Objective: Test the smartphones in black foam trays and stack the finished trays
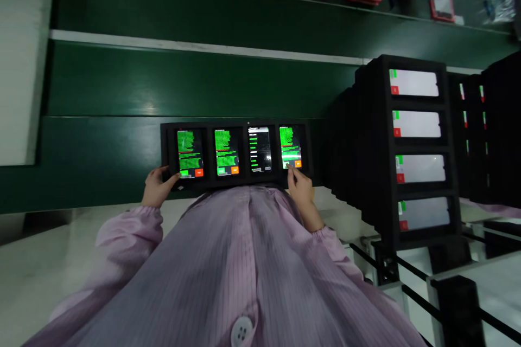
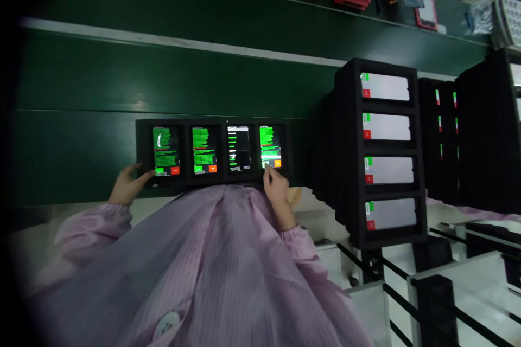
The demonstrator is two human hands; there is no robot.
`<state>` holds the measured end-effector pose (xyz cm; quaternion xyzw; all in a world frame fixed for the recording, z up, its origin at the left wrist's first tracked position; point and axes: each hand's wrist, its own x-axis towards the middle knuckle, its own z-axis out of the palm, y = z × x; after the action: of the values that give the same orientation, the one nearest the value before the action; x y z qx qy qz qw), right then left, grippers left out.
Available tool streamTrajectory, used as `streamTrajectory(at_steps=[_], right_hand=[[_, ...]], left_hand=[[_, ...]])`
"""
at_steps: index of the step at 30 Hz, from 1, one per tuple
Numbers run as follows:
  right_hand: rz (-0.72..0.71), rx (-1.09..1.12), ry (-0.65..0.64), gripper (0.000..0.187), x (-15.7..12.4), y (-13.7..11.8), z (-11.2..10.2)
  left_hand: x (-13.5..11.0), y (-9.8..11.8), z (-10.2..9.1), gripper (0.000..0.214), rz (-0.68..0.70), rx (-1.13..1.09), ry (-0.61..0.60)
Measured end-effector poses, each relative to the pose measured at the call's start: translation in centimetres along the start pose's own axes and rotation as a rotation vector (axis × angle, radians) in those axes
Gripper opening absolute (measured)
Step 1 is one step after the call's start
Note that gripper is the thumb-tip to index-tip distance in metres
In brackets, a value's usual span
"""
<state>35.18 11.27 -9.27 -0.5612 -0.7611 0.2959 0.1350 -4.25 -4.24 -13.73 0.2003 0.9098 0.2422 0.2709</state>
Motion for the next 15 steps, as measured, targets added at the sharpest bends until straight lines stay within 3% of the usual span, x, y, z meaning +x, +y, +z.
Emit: streamTrajectory(at_steps=[4,7,11,15], right_hand=[[0.022,-0.047,-0.011,0.034,0.3,0.4,-0.1],[-0.038,-0.016,-0.081,0.036,0.9,-1.9,0.2],[-0.321,-0.117,-0.506,0.036,2.4,-8.0,1.7],[-0.458,-0.21,-0.686,0.029,4.1,-13.3,4.0]], left_hand=[[0.4,0.4,-0.1,0.035,-0.005,0.026,-0.009],[0.6,0.4,0.0,0.035,0.003,0.04,-0.01],[0.9,-0.2,0.1,0.039,0.027,0.057,-0.018],[1.0,-0.9,0.1,0.04,0.065,0.063,-0.021]])
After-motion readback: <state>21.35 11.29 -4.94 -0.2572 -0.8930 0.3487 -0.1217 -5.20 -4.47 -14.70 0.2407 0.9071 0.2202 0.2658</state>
